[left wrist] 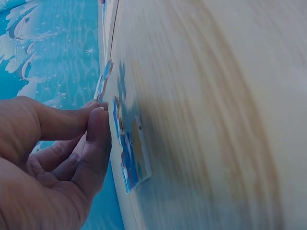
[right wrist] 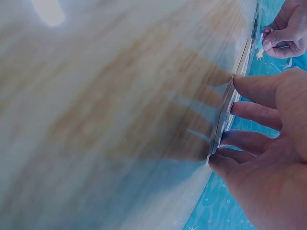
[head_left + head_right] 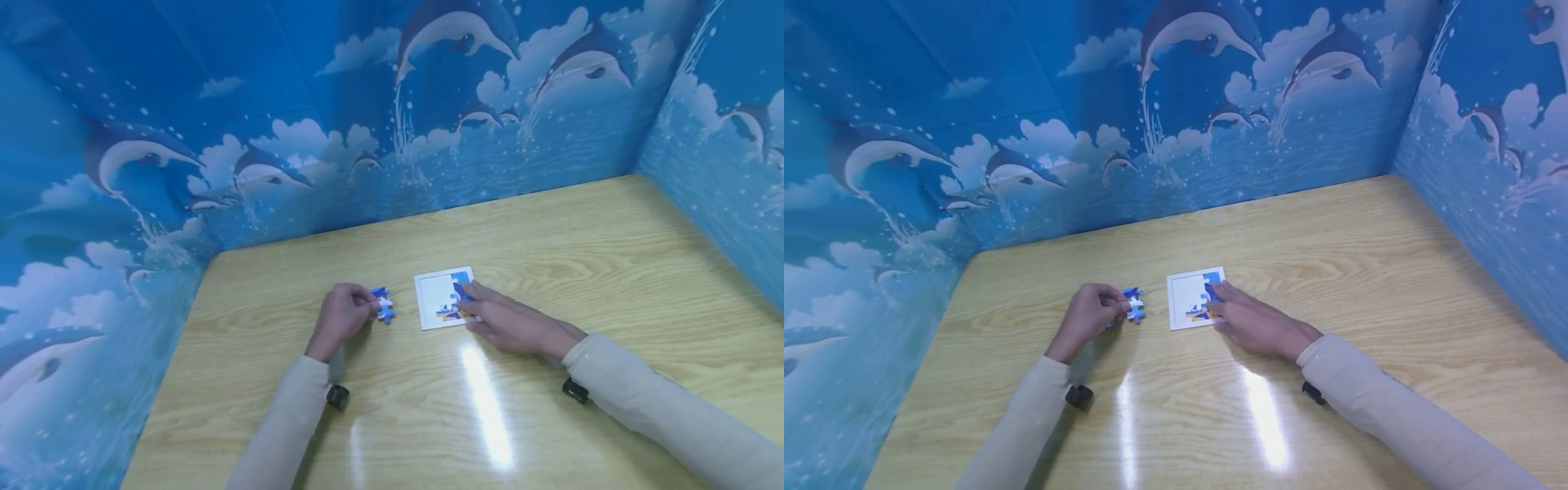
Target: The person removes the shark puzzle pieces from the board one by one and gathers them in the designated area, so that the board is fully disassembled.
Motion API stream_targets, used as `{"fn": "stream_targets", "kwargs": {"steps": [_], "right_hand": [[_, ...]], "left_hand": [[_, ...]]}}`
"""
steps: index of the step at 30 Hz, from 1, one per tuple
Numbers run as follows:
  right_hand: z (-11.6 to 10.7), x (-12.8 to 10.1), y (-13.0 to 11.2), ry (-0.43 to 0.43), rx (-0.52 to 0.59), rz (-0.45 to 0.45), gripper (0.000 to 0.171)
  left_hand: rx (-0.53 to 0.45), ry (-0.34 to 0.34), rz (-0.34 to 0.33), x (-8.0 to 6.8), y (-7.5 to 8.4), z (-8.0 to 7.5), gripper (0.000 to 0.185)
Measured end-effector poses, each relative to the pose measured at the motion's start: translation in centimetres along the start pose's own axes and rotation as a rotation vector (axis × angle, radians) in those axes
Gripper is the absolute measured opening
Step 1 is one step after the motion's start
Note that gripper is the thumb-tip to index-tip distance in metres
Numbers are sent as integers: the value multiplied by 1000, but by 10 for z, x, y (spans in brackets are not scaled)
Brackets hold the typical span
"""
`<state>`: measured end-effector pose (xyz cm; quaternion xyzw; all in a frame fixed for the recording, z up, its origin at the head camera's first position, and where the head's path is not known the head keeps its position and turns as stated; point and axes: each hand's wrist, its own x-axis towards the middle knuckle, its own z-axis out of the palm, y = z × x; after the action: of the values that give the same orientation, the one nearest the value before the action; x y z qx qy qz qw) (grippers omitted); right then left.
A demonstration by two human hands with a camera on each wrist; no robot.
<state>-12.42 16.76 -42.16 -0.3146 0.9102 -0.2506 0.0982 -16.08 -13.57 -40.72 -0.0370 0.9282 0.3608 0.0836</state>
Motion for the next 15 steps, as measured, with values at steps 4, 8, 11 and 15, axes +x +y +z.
{"fn": "stream_targets", "kwargs": {"steps": [4,8,11,15], "right_hand": [[-1,0,0,-10,7,11,44],[-1,0,0,-14,10,14,44],[0,0,1,-11,7,8,43],[0,0,1,-8,4,3,43]], "left_hand": [[4,-5,8,-1,-3,-2,7],[30,6,18,-1,-5,-3,7],[59,18,17,-2,-5,-2,6],[95,34,33,-2,-6,-2,5]]}}
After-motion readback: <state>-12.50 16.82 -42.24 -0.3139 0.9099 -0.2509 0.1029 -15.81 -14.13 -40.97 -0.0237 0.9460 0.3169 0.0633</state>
